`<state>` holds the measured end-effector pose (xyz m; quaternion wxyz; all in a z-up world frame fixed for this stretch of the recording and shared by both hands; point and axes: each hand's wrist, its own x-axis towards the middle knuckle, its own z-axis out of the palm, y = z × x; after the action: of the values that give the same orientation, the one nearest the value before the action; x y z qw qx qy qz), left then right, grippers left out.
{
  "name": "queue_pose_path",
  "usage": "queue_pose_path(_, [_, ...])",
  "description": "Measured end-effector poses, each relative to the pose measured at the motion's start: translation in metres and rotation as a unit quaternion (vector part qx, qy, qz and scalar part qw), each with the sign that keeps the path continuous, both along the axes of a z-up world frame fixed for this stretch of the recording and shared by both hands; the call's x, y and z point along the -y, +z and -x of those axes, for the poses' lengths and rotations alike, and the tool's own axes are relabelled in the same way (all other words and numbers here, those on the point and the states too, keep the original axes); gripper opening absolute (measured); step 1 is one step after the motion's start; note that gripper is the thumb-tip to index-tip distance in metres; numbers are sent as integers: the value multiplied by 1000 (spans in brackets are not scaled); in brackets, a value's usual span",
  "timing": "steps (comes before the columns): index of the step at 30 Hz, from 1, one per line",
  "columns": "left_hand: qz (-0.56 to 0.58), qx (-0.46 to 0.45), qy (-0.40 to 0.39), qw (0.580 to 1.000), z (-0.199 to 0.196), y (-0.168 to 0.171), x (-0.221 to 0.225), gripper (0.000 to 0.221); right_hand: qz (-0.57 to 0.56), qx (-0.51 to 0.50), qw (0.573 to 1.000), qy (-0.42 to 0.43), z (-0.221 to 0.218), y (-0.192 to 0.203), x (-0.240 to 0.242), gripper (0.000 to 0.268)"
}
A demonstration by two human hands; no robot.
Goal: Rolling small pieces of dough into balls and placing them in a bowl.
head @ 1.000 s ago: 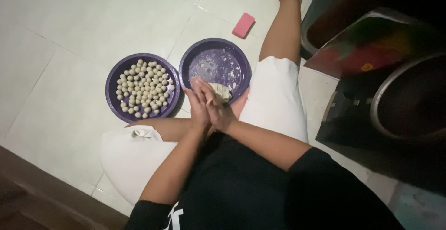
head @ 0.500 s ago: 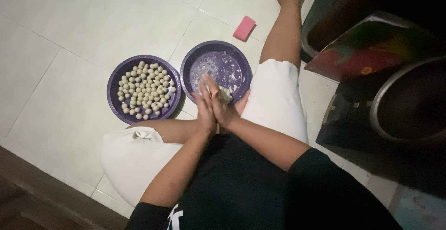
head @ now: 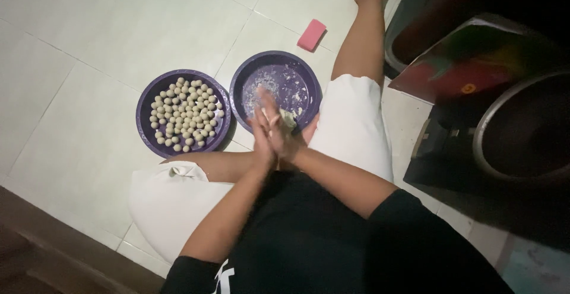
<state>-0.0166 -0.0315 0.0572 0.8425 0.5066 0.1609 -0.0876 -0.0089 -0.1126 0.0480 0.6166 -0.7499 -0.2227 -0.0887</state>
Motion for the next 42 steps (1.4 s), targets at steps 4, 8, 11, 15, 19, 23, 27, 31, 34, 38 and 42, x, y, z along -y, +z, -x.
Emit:
queue_pose_path(4, [-27, -160, 62, 985, -17, 6, -18, 89, 24, 19, 1000, 1, 12, -11, -5, 95])
queue_pose_path(8, [51, -19, -8, 998, 2, -15, -5, 76, 47, 34, 998, 1, -7, -20, -5, 96])
queue_pose_path(11, [-11, -27, 17, 999, 5, 5, 5, 69, 61, 43, 997, 3, -9, -28, -1, 97])
queue_pose_path(15, [-36, -95, 30, 994, -8, -3, -20, 84, 76, 51, 996, 3, 4, -40, -6, 98])
queue_pose_path(19, [14, -76, 63, 995, 1, 14, -6, 73, 99, 68, 993, 6, -16, -49, -5, 99])
queue_pose_path(23, [-64, -171, 58, 982, 7, 1, -10, 97, 120, 85, 989, 11, -19, -58, -4, 100])
queue_pose_path(27, [-6, -96, 14, 995, -8, 33, -28, 55, 137, 97, 986, 12, -20, -68, -14, 101])
queue_pose_path(31, [174, -259, 32, 949, -18, -38, -40, 40, 250, 69, 965, -30, -24, -61, -1, 79])
queue_pose_path(34, [231, -279, -3, 932, -24, -49, -53, 27, 309, -9, 949, -69, -25, -54, 8, 63])
queue_pose_path(38, [272, -219, -23, 937, -31, -24, -95, 15, 235, -117, 961, -85, -30, -44, 16, 54])
queue_pose_path(42, [309, -208, 118, 920, -43, 40, -148, 11, 215, -114, 963, -116, -33, -55, 24, 48])
